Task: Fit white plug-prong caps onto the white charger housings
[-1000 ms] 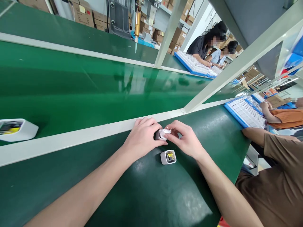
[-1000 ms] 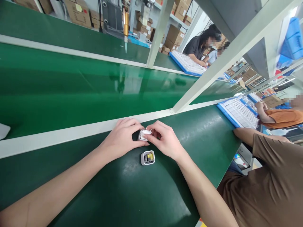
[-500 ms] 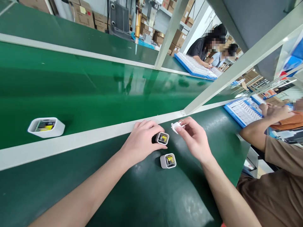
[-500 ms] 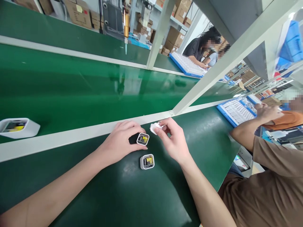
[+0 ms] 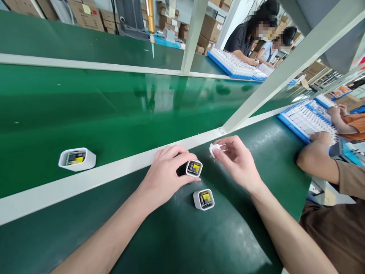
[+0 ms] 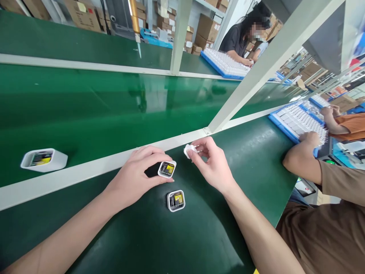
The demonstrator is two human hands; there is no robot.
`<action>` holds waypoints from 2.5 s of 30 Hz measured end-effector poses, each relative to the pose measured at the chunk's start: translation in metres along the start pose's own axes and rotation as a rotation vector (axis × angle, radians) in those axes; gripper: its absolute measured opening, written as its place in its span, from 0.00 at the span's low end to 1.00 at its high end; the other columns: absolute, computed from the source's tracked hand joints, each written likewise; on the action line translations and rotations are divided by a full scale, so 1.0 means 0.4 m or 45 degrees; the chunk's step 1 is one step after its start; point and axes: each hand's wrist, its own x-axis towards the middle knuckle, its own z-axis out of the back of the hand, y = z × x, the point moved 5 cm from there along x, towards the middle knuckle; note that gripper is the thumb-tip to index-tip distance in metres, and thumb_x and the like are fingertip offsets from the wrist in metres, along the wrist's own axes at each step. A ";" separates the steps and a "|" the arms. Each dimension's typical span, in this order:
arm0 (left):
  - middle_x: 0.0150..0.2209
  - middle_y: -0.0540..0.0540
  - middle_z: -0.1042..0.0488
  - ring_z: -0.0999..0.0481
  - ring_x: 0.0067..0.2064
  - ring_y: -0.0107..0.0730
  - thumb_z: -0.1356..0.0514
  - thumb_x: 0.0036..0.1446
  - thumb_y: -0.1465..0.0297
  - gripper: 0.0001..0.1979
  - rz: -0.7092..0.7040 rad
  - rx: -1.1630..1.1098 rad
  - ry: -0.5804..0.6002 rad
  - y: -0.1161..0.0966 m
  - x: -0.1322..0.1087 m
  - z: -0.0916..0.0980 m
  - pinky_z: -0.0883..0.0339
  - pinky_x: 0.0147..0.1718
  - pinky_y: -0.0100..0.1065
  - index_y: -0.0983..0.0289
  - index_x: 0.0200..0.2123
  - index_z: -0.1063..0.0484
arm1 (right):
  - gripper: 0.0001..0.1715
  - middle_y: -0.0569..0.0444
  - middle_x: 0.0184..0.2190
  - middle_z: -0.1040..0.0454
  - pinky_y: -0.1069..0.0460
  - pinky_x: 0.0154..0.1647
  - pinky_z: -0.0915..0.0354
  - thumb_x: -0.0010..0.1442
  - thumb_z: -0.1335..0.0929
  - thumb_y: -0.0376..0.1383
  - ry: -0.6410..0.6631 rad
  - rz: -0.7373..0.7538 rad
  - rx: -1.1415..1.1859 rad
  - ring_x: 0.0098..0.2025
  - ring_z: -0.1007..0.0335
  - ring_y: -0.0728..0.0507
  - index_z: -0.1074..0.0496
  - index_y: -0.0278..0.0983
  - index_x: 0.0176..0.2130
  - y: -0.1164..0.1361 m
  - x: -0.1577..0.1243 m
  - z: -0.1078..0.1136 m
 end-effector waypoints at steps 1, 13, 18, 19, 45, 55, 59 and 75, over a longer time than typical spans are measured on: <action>0.51 0.47 0.26 0.33 0.57 0.45 0.27 0.53 0.63 0.15 -0.004 0.003 0.003 -0.001 0.000 0.001 0.36 0.57 0.46 0.49 0.44 0.22 | 0.14 0.52 0.42 0.22 0.49 0.40 0.27 0.66 0.28 0.44 -0.001 0.017 0.020 0.37 0.24 0.46 0.31 0.41 0.47 0.002 -0.002 -0.001; 0.48 0.44 0.21 0.28 0.55 0.41 0.29 0.55 0.64 0.14 -0.145 0.055 -0.010 -0.009 0.004 -0.002 0.40 0.59 0.45 0.52 0.45 0.23 | 0.10 0.53 0.44 0.26 0.49 0.44 0.29 0.69 0.31 0.38 0.018 0.210 -0.175 0.41 0.27 0.46 0.28 0.42 0.50 0.042 -0.014 -0.006; 0.48 0.44 0.22 0.28 0.55 0.41 0.28 0.54 0.65 0.15 -0.151 0.046 -0.009 -0.008 0.002 -0.003 0.41 0.58 0.45 0.51 0.45 0.24 | 0.09 0.56 0.38 0.31 0.51 0.31 0.32 0.73 0.39 0.34 0.092 0.238 -0.066 0.28 0.30 0.51 0.30 0.41 0.44 0.048 -0.023 -0.026; 0.48 0.44 0.22 0.28 0.55 0.41 0.28 0.54 0.65 0.15 -0.153 0.046 -0.009 -0.008 0.003 -0.003 0.42 0.58 0.45 0.51 0.45 0.24 | 0.10 0.55 0.38 0.31 0.52 0.30 0.32 0.72 0.40 0.33 0.117 0.247 -0.073 0.28 0.31 0.50 0.30 0.41 0.42 0.053 -0.028 -0.033; 0.41 0.48 0.20 0.24 0.46 0.42 0.30 0.55 0.55 0.14 -0.136 0.145 -0.085 -0.009 0.008 -0.007 0.36 0.48 0.43 0.56 0.40 0.23 | 0.09 0.54 0.38 0.30 0.52 0.28 0.36 0.68 0.34 0.42 0.245 -0.100 0.423 0.30 0.34 0.48 0.33 0.41 0.46 0.056 -0.021 -0.078; 0.39 0.48 0.20 0.25 0.45 0.44 0.28 0.51 0.56 0.16 -0.138 0.103 -0.053 0.003 0.009 -0.015 0.37 0.47 0.44 0.55 0.40 0.22 | 0.16 0.51 0.45 0.29 0.48 0.43 0.23 0.64 0.28 0.45 0.256 -0.206 0.935 0.47 0.21 0.40 0.34 0.42 0.45 0.057 -0.023 -0.079; 0.38 0.48 0.21 0.26 0.46 0.43 0.27 0.51 0.56 0.16 -0.119 0.104 -0.038 0.002 0.009 -0.015 0.38 0.49 0.44 0.55 0.40 0.22 | 0.14 0.51 0.48 0.26 0.47 0.53 0.23 0.65 0.27 0.45 0.288 -0.187 1.008 0.53 0.22 0.41 0.32 0.41 0.44 0.063 -0.033 -0.079; 0.45 0.51 0.24 0.29 0.52 0.46 0.28 0.51 0.51 0.21 -0.137 0.228 0.022 -0.007 0.009 -0.024 0.40 0.54 0.47 0.58 0.39 0.25 | 0.03 0.53 0.49 0.27 0.49 0.56 0.24 0.69 0.30 0.38 0.340 -0.106 1.094 0.54 0.22 0.42 0.26 0.41 0.44 0.078 -0.041 -0.074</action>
